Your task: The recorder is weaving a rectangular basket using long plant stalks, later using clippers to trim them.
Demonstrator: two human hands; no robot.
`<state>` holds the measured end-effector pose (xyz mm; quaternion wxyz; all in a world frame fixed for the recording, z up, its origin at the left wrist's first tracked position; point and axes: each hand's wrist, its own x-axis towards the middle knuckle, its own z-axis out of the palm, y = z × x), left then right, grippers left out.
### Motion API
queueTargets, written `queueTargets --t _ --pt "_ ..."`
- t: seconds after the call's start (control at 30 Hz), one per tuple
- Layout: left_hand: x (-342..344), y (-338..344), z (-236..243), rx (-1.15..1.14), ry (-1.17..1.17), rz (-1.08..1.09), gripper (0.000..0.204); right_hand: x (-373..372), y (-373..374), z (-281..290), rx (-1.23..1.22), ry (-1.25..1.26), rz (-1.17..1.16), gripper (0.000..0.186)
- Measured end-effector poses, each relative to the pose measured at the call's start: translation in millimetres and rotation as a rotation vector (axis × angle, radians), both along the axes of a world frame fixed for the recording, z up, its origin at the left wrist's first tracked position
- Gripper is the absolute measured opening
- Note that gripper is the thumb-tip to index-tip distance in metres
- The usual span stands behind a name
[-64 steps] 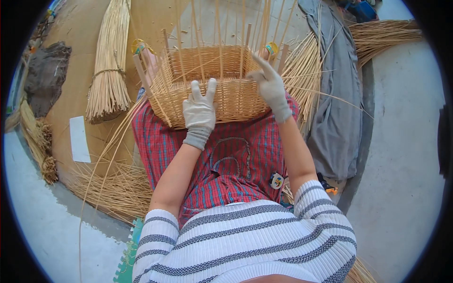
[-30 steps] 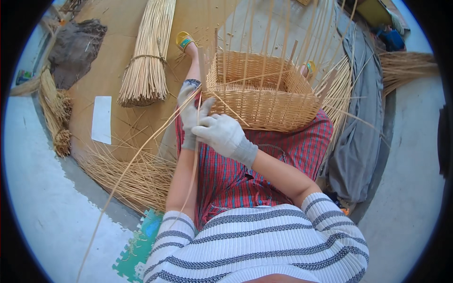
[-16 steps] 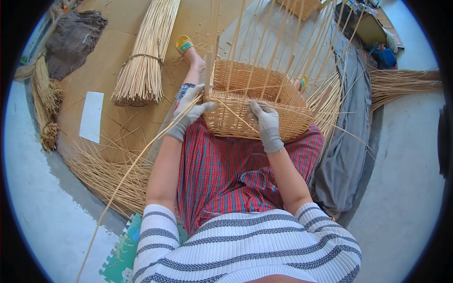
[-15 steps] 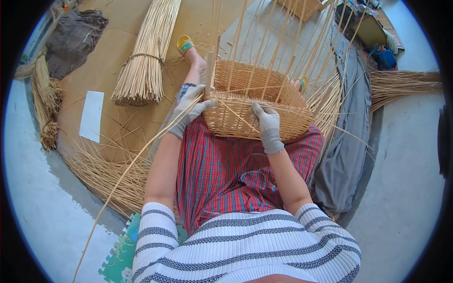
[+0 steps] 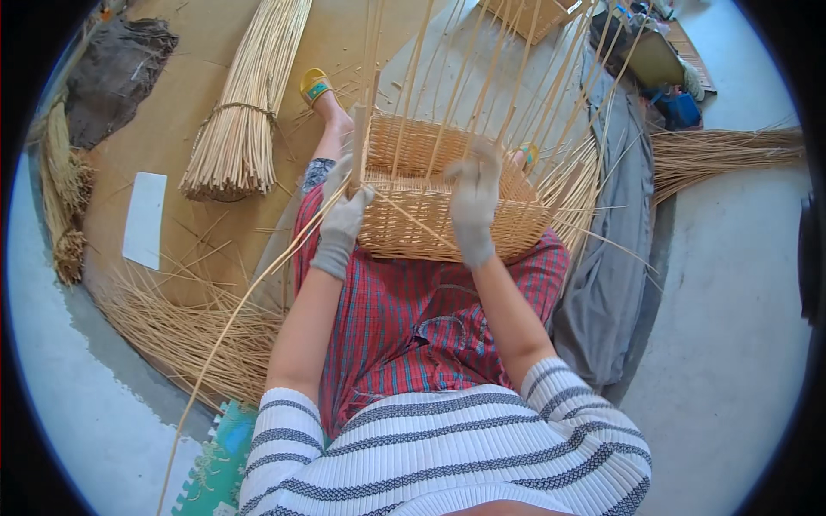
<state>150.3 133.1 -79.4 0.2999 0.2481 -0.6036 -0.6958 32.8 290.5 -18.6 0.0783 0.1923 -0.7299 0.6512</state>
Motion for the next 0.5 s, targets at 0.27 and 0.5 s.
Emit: queueTargets --t 0.27,0.5 --pt "-6 82 16 -1.012 -0.204 -0.123 0.076 -23 32 -14 -0.122 -0.416 0.071 0.035" --pt "-19 87 27 -1.21 -0.484 -0.224 0.07 -43 62 0 -0.156 -0.104 -0.05 0.046"
